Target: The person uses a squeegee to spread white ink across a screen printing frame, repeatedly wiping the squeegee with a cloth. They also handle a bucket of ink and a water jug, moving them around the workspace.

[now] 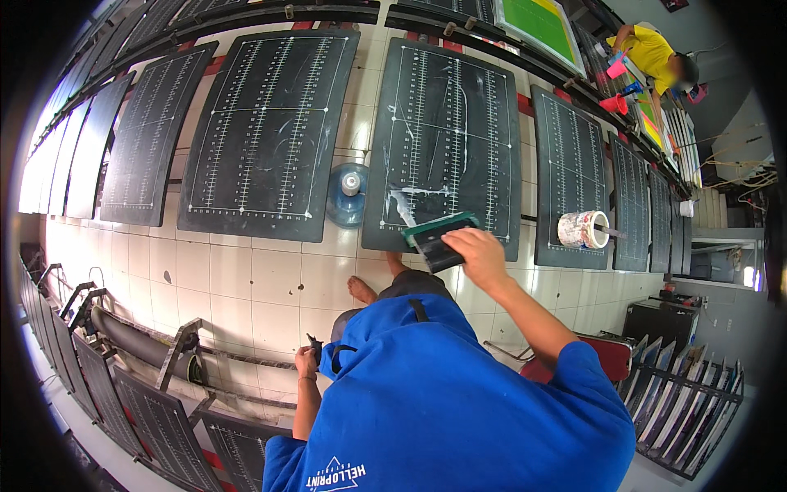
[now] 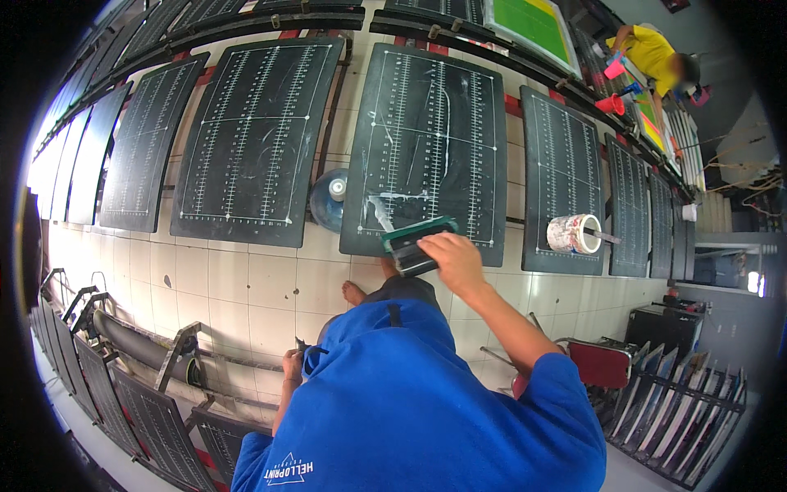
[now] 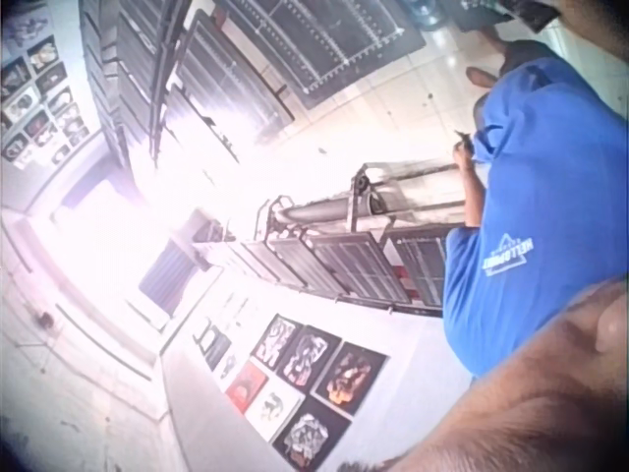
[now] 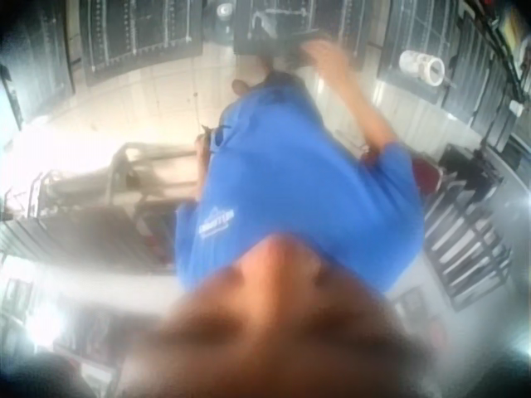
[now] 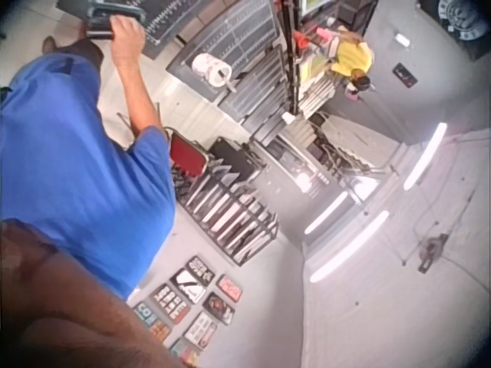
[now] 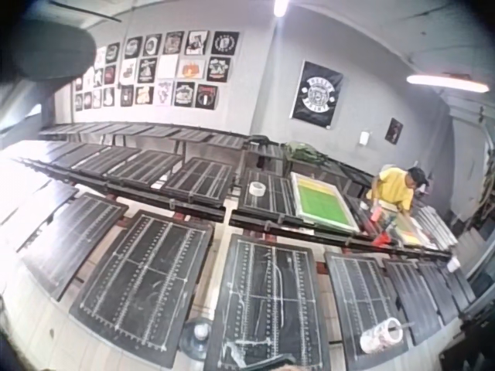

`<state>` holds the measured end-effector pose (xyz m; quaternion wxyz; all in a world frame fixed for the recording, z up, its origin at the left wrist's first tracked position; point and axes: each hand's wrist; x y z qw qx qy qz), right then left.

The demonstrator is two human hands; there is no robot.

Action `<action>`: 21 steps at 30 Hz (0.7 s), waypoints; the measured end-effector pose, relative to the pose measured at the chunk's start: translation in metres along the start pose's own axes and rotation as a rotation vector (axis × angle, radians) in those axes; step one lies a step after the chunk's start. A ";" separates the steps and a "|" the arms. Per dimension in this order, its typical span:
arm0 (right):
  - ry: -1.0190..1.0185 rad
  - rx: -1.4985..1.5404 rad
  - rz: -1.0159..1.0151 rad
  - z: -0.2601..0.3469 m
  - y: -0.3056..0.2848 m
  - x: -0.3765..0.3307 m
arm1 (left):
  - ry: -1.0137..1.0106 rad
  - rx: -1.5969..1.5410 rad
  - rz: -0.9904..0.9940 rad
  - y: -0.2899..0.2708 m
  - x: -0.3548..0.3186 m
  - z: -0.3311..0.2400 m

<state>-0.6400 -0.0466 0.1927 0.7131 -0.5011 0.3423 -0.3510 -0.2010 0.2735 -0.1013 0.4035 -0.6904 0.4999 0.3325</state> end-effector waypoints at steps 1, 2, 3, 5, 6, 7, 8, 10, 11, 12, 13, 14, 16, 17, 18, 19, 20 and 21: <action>-0.015 0.010 -0.028 0.011 0.005 0.012 | 0.013 0.002 -0.010 -0.001 0.004 0.001; -0.031 0.014 -0.056 0.022 0.008 0.024 | 0.028 -0.051 0.001 0.002 0.003 -0.002; -0.007 0.026 -0.056 0.029 0.008 0.036 | 0.045 -0.097 0.014 0.003 0.004 -0.013; 0.030 0.055 -0.055 0.033 0.003 0.070 | 0.090 -0.214 0.048 0.007 0.003 -0.028; 0.006 0.046 -0.113 0.026 0.005 0.088 | 0.099 -0.265 0.057 0.007 0.006 -0.029; 0.012 0.040 -0.143 0.019 0.004 0.105 | 0.109 -0.317 0.064 0.008 0.009 -0.029; 0.019 0.034 -0.174 0.010 0.003 0.124 | 0.120 -0.369 0.072 0.009 0.011 -0.031; 0.024 0.017 -0.197 -0.014 -0.001 0.165 | 0.146 -0.364 0.045 0.017 0.005 -0.040; 0.030 0.008 -0.208 -0.026 -0.004 0.185 | 0.158 -0.359 0.035 0.022 0.000 -0.046; 0.047 -0.017 -0.224 -0.035 -0.011 0.204 | 0.129 -0.334 0.026 0.027 -0.006 -0.051; 0.055 -0.051 -0.235 -0.048 -0.013 0.226 | 0.099 -0.309 0.017 0.031 -0.014 -0.054; 0.082 -0.064 -0.251 -0.062 -0.018 0.247 | 0.069 -0.278 0.007 0.033 -0.022 -0.058; 0.127 -0.092 -0.283 -0.086 -0.027 0.287 | 0.054 -0.350 -0.007 0.040 -0.033 -0.051; 0.144 -0.101 -0.293 -0.098 -0.031 0.305 | 0.054 -0.352 -0.009 0.042 -0.037 -0.044; 0.161 -0.112 -0.302 -0.109 -0.036 0.320 | 0.054 -0.354 -0.008 0.044 -0.041 -0.041; 0.181 -0.123 -0.311 -0.119 -0.039 0.331 | 0.043 -0.323 -0.015 0.045 -0.044 -0.039; 0.195 -0.131 -0.321 -0.126 -0.042 0.339 | 0.033 -0.296 -0.022 0.047 -0.048 -0.038; 0.211 -0.140 -0.332 -0.133 -0.044 0.345 | 0.023 -0.266 -0.027 0.049 -0.051 -0.039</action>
Point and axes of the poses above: each hand's wrist, its own x-axis towards the middle knuckle, its own y-axis out of the palm, z = x × y, and after that the axes turned 13 degrees about z, right-handed
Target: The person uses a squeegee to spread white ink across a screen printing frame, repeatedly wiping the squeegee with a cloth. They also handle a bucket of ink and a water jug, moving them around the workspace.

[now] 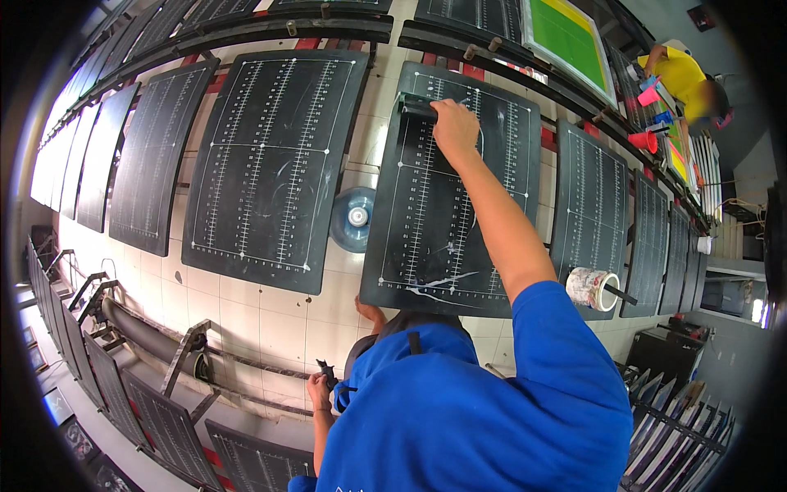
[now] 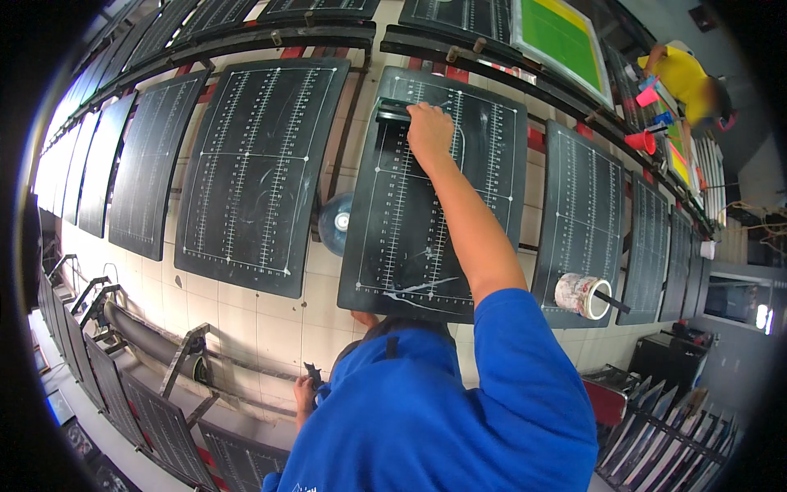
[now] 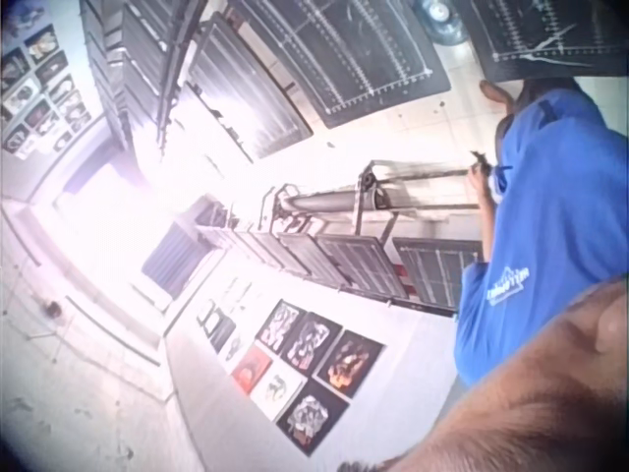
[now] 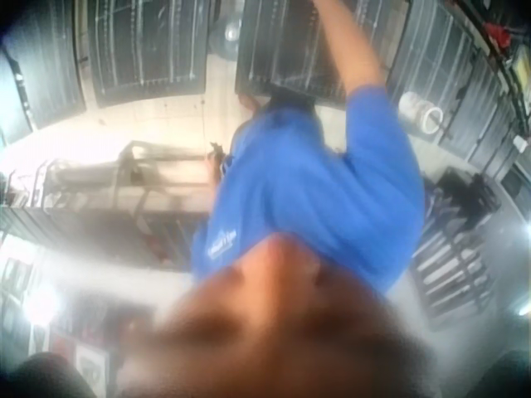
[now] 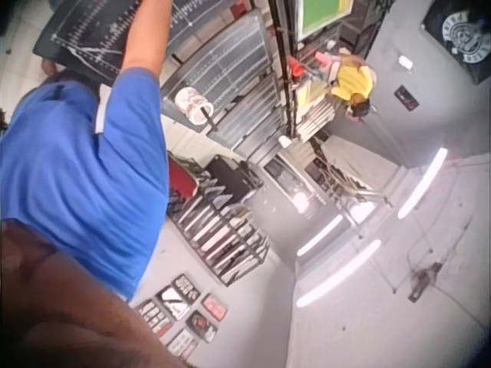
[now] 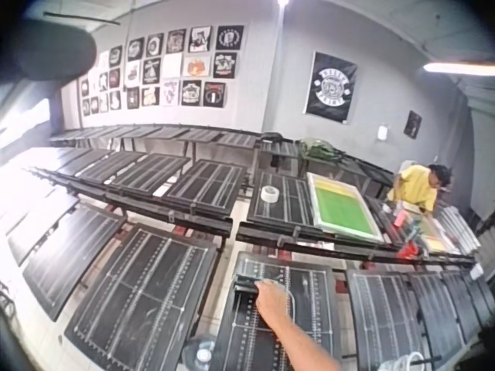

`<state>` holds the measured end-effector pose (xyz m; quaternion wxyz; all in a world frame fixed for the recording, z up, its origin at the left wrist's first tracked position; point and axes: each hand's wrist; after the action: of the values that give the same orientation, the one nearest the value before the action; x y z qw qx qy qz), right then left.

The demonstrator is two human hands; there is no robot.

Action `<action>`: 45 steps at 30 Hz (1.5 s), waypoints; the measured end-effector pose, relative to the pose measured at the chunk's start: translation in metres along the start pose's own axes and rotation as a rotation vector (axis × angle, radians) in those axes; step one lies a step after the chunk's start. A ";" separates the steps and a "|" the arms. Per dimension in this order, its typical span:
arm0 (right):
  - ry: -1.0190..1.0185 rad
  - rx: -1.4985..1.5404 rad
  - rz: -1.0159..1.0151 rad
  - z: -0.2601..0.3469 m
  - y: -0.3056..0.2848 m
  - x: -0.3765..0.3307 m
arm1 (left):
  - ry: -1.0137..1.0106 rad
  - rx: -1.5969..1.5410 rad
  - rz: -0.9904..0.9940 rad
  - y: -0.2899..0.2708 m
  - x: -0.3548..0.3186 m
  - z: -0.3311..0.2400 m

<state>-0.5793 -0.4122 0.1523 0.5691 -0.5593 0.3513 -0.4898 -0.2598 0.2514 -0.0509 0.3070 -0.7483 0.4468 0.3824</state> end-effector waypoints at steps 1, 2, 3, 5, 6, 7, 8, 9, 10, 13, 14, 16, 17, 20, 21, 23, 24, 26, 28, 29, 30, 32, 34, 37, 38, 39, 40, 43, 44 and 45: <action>0.018 -0.010 -0.012 -0.006 0.000 0.007 | -0.002 -0.014 -0.001 0.002 0.001 -0.002; 0.022 -0.008 -0.015 -0.011 0.001 0.014 | -0.006 -0.031 -0.003 0.004 0.001 0.001; 0.006 0.003 -0.025 -0.015 0.003 0.015 | -0.009 -0.045 -0.004 0.006 0.003 0.002; -0.030 0.022 -0.041 -0.018 0.005 0.014 | 0.001 -0.067 0.005 0.006 0.011 0.008; -0.040 -0.005 0.007 -0.008 0.002 0.003 | 0.006 -0.084 0.009 0.010 0.015 0.008; -0.038 -0.020 0.085 0.002 0.000 -0.018 | -0.002 -0.120 -0.003 0.013 0.015 0.009; -0.075 0.009 0.072 0.010 -0.003 -0.047 | -0.003 -0.157 -0.004 0.021 0.017 0.001; -0.121 0.017 0.066 0.014 -0.001 -0.076 | -0.010 -0.189 -0.004 0.027 0.017 -0.007; -0.114 0.053 0.121 0.024 -0.014 -0.102 | -0.013 -0.195 -0.002 0.033 0.017 -0.011; -0.018 0.122 0.353 0.021 -0.052 -0.104 | 0.007 -0.184 -0.005 0.041 0.017 -0.013; -0.002 0.174 0.291 0.009 -0.053 -0.088 | 0.036 -0.153 -0.002 0.040 0.019 -0.009; 0.041 0.158 0.278 -0.004 -0.063 -0.038 | 0.056 -0.127 -0.006 0.040 0.023 0.000; 0.012 0.126 0.197 -0.015 -0.057 -0.011 | 0.046 -0.122 -0.012 0.039 0.022 0.003; -0.002 0.068 0.160 -0.038 -0.031 0.073 | 0.033 -0.125 -0.035 0.033 0.011 0.019; -0.009 0.054 0.168 -0.038 -0.024 0.093 | 0.030 -0.132 -0.042 0.033 0.008 0.024; -0.007 -0.012 0.159 -0.039 -0.019 0.117 | -0.004 -0.180 -0.085 0.041 -0.005 0.014; 0.006 -0.020 0.165 -0.039 -0.015 0.121 | -0.006 -0.192 -0.082 0.037 -0.009 0.017; 0.018 -0.025 0.166 -0.035 -0.009 0.119 | -0.006 -0.227 -0.083 0.038 -0.010 0.022; 0.018 -0.018 0.157 -0.027 -0.006 0.101 | -0.028 -0.113 -0.081 0.041 -0.011 0.024; -0.006 -0.010 0.151 -0.023 -0.008 0.091 | -0.038 -0.058 -0.077 0.043 -0.012 0.029; -0.029 -0.003 0.145 -0.019 -0.009 0.080 | -0.054 -0.102 -0.076 0.045 -0.008 0.032; -0.071 0.005 0.139 -0.010 -0.011 0.056 | -0.059 -0.081 -0.064 0.041 0.004 0.038; -0.082 0.001 0.146 -0.005 -0.016 0.032 | -0.073 -0.174 -0.001 0.047 0.015 0.025; -0.117 0.034 0.194 0.009 -0.027 -0.007 | 0.059 -0.074 -0.037 0.042 0.033 0.016; -0.127 0.048 0.204 0.014 -0.030 -0.022 | 0.081 -0.041 -0.038 0.039 0.038 0.014; -0.136 0.059 0.214 0.018 -0.032 -0.038 | 0.104 -0.010 -0.035 0.037 0.044 0.011; -0.142 0.065 0.222 0.022 -0.033 -0.055 | 0.128 -0.038 -0.023 0.036 0.048 0.010; -0.176 0.087 0.229 0.029 -0.037 -0.115 | 0.139 -0.153 0.023 0.034 0.051 0.005; -0.203 0.099 0.222 0.030 -0.039 -0.138 | 0.132 -0.152 0.014 0.033 0.050 0.010; -0.233 0.099 0.233 0.034 -0.046 -0.162 | 0.126 -0.150 0.002 0.031 0.049 0.015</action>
<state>-0.5987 -0.2432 0.1781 0.6858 -0.5391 0.3209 -0.3689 -0.2772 0.2289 -0.1037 0.2209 -0.7913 0.4363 0.3671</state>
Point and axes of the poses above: each hand's wrist, its own x-axis towards the middle knuckle, its own y-axis out of the palm, z = x × y, and after that the axes turned 13 degrees about z, right-handed
